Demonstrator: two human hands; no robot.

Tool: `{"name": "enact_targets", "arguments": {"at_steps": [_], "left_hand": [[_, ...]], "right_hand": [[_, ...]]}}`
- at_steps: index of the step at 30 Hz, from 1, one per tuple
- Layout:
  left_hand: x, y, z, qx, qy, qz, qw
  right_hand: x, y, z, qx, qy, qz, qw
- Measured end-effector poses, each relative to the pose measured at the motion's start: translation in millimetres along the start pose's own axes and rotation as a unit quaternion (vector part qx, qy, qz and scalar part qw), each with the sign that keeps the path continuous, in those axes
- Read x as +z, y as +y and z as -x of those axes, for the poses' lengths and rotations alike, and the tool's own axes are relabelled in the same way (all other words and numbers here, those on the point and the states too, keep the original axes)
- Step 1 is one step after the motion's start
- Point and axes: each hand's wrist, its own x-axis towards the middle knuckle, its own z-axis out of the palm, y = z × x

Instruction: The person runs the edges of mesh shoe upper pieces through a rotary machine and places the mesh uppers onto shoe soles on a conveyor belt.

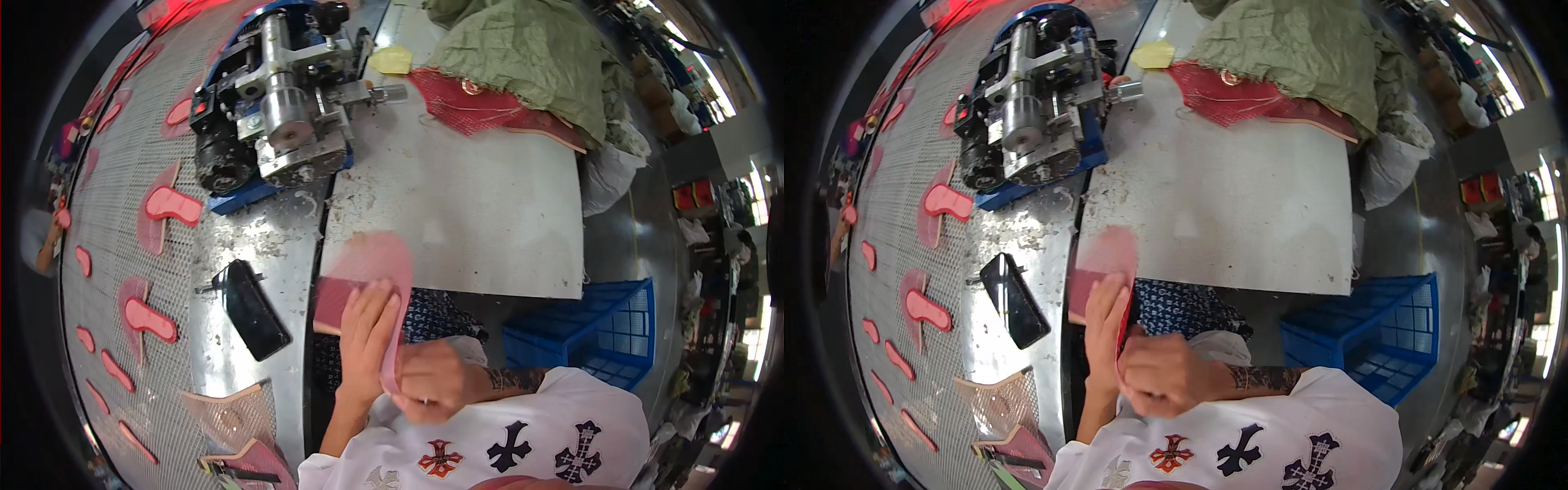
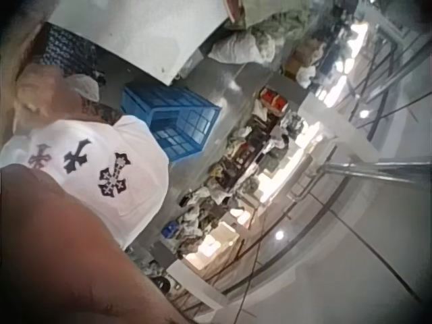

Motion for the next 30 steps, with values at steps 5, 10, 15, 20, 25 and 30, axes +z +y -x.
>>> {"name": "enact_targets", "arguments": {"at_steps": [5, 10, 15, 20, 25, 30], "left_hand": [[-25.1, -1.0, 2.7, -0.135, 0.029, 0.161, 0.977], [-27.3, 5.4, 5.5, -0.263, 0.167, 0.295, 0.903], [-13.9, 2.2, -29.4, -0.265, 0.186, 0.493, 0.807], [3.5, 11.9, -72.5, -0.275, 0.070, 0.553, 0.783], [14.2, 14.4, -121.4, -0.285, 0.005, 0.572, 0.769], [21.0, 8.1, -155.2, -0.290, -0.025, 0.593, 0.751]], "right_hand": [[-15.2, 9.9, -29.5, -0.060, -0.022, -0.008, 0.998], [-27.8, 33.5, -55.6, 0.098, 0.196, 0.165, 0.962], [-70.9, 59.6, -15.1, 0.282, 0.037, -0.135, 0.949], [-82.1, 59.3, -3.8, 0.239, 0.272, -0.168, 0.917], [-95.1, 63.0, -8.3, 0.169, 0.350, -0.168, 0.906], [-99.9, 57.6, -32.8, 0.163, 0.408, -0.166, 0.883]]}}
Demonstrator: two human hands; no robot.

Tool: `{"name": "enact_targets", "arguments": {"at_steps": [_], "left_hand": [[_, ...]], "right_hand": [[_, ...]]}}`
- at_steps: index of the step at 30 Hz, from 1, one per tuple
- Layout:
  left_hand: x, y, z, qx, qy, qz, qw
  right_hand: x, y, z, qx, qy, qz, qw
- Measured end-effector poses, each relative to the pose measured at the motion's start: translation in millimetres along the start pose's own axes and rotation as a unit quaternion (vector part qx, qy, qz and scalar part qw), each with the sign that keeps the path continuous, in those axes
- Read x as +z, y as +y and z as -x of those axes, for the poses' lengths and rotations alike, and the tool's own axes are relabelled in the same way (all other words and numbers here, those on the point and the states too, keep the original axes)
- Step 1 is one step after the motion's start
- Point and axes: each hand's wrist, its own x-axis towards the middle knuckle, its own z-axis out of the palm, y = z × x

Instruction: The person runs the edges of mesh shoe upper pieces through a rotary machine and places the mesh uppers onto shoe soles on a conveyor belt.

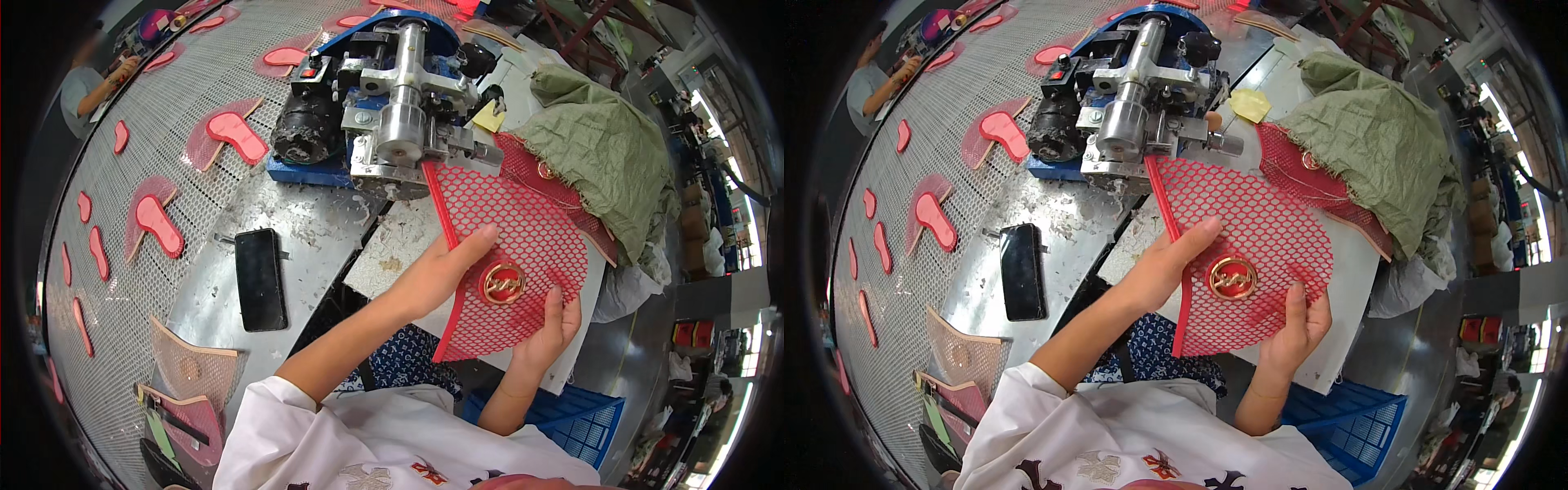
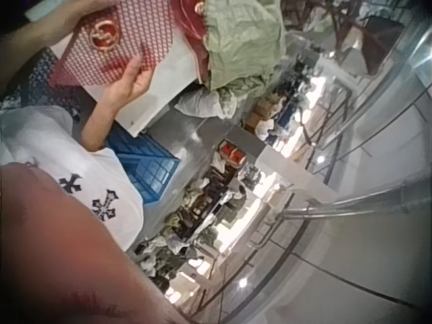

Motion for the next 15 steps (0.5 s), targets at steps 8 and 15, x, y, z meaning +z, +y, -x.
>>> {"name": "enact_targets", "arguments": {"at_steps": [8, 15], "left_hand": [[-35.3, 2.3, 12.6, -0.062, 0.074, -0.003, 0.995], [-64.1, 7.2, 43.6, 0.072, 0.201, 0.079, 0.974]], "right_hand": [[37.6, 8.5, -12.7, 0.059, -0.074, -0.006, 0.995], [77.0, 22.7, -10.5, 0.092, -0.179, 0.067, 0.977]]}}
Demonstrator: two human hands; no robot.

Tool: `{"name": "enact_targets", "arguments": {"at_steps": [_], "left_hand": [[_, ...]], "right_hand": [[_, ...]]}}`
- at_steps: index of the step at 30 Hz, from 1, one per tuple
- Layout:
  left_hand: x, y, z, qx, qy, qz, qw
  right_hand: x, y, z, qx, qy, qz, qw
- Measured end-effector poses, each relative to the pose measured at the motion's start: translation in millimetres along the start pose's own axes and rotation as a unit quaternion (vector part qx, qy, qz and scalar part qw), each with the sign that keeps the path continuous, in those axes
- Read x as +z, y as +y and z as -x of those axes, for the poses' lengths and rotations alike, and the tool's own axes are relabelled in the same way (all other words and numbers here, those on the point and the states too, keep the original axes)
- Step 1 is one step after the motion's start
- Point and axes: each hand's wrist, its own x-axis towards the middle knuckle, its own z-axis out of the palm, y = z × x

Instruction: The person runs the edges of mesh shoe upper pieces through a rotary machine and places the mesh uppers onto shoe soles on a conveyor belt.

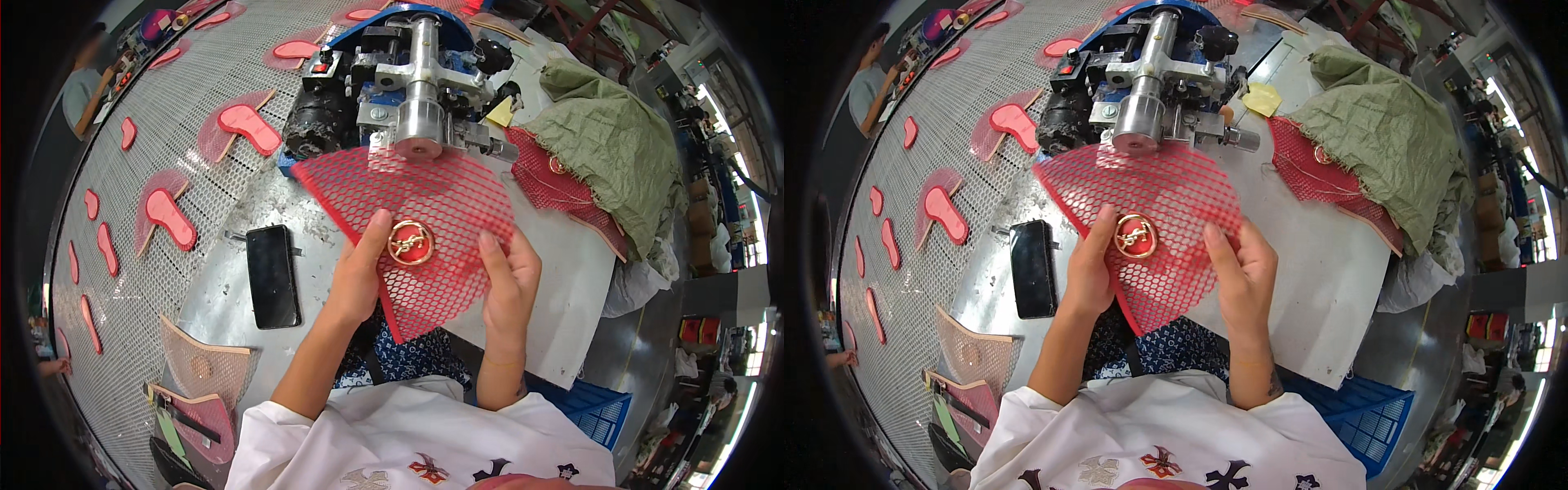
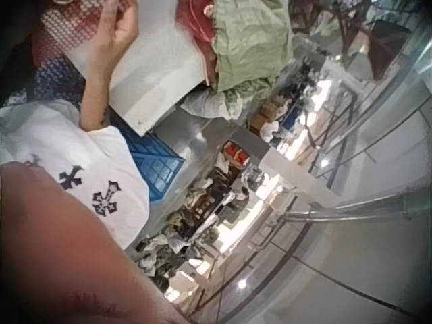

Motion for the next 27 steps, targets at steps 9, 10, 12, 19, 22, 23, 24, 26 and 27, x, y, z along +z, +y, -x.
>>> {"name": "enact_targets", "arguments": {"at_steps": [9, 10, 12, 19, 22, 23, 24, 26, 27], "left_hand": [[12.0, -46.3, 39.0, 0.054, 0.008, -0.093, 0.994], [16.4, -54.8, 39.3, 0.043, -0.025, -0.065, 0.997], [30.5, -65.3, 36.8, 0.011, -0.043, -0.046, 0.998], [57.2, -78.5, 24.4, 0.071, -0.009, 0.038, 0.997], [56.1, -67.1, 16.9, 0.084, 0.047, 0.070, 0.993], [51.1, -63.0, 15.7, 0.095, 0.057, 0.091, 0.990], [46.8, -60.3, 15.7, 0.100, 0.041, 0.124, 0.986], [40.2, -55.1, 19.2, 0.105, 0.039, 0.145, 0.983], [36.8, -52.7, 20.8, 0.109, 0.032, 0.170, 0.979]], "right_hand": [[-47.7, 53.9, 0.7, 0.097, 0.048, -0.004, 0.994], [-48.8, 59.2, 6.9, 0.095, 0.101, 0.022, 0.990], [-60.3, 67.6, 20.7, 0.123, 0.067, 0.017, 0.990], [-73.6, 91.2, 33.6, 0.113, -0.009, 0.077, 0.991], [-79.0, 94.1, 29.6, 0.076, -0.033, 0.074, 0.994], [-76.8, 90.3, 30.7, 0.090, -0.023, 0.084, 0.992], [-74.8, 87.2, 31.8, 0.104, -0.014, 0.093, 0.990], [-73.4, 84.2, 31.8, 0.107, -0.025, 0.106, 0.988], [-72.4, 84.5, 32.2, 0.106, -0.033, 0.123, 0.986]]}}
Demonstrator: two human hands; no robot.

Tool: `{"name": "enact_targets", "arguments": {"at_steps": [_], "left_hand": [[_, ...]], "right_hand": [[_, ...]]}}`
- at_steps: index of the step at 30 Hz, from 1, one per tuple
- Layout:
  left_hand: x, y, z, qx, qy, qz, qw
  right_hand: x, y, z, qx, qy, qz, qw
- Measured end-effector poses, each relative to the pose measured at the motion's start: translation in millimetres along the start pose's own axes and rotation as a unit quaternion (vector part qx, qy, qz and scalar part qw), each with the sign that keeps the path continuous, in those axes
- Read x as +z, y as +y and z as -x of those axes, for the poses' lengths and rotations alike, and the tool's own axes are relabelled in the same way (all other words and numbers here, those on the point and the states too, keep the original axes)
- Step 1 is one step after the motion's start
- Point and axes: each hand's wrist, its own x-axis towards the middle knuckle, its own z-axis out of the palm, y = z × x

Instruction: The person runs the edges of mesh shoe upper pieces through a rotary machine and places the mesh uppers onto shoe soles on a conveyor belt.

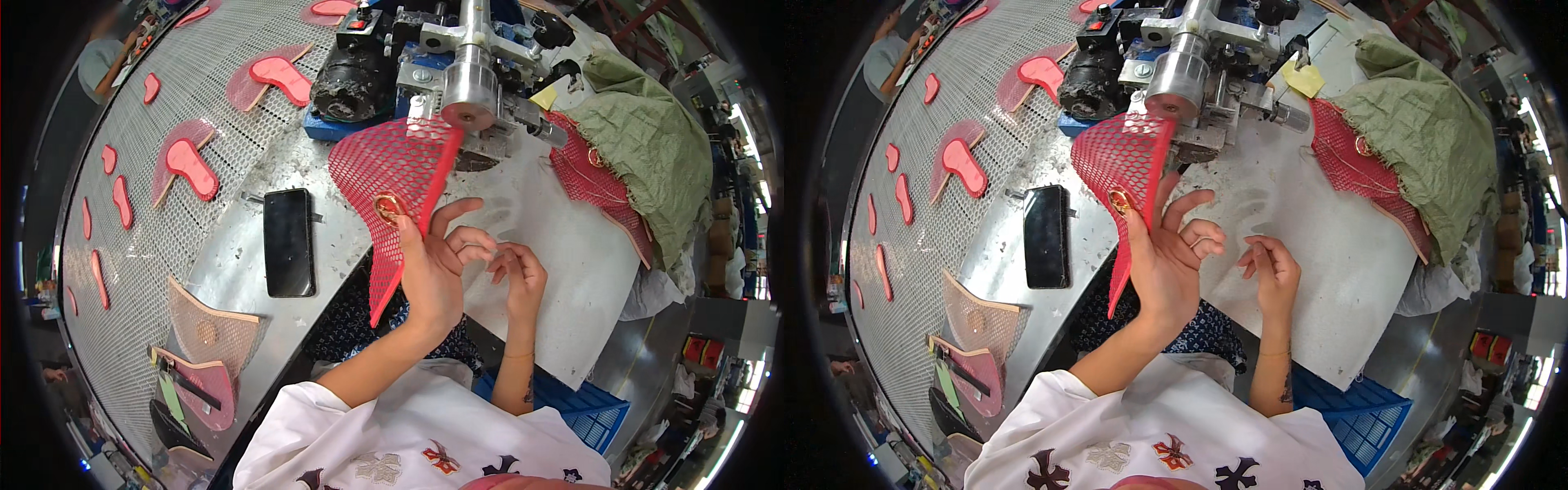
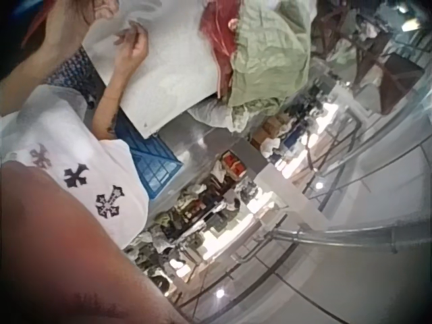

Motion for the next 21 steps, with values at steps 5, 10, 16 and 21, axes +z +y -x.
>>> {"name": "enact_targets", "arguments": {"at_steps": [5, 10, 16, 21], "left_hand": [[-35.8, 10.4, 14.4, 0.171, 0.075, -0.122, 0.975], [-55.1, 16.5, 45.7, 0.146, -0.078, -0.144, 0.976], [-23.8, -8.0, 60.2, -0.021, -0.196, -0.169, 0.966], [-15.9, -20.8, 53.0, -0.053, -0.165, -0.153, 0.973]], "right_hand": [[1.2, 4.9, 3.4, -0.014, -0.002, -0.005, 1.000], [3.8, 2.5, 7.0, 0.004, -0.016, -0.002, 1.000], [-20.7, 79.9, 28.4, -0.151, 0.086, 0.053, 0.983], [19.1, -13.6, 28.7, 0.064, 0.008, -0.066, 0.996]]}}
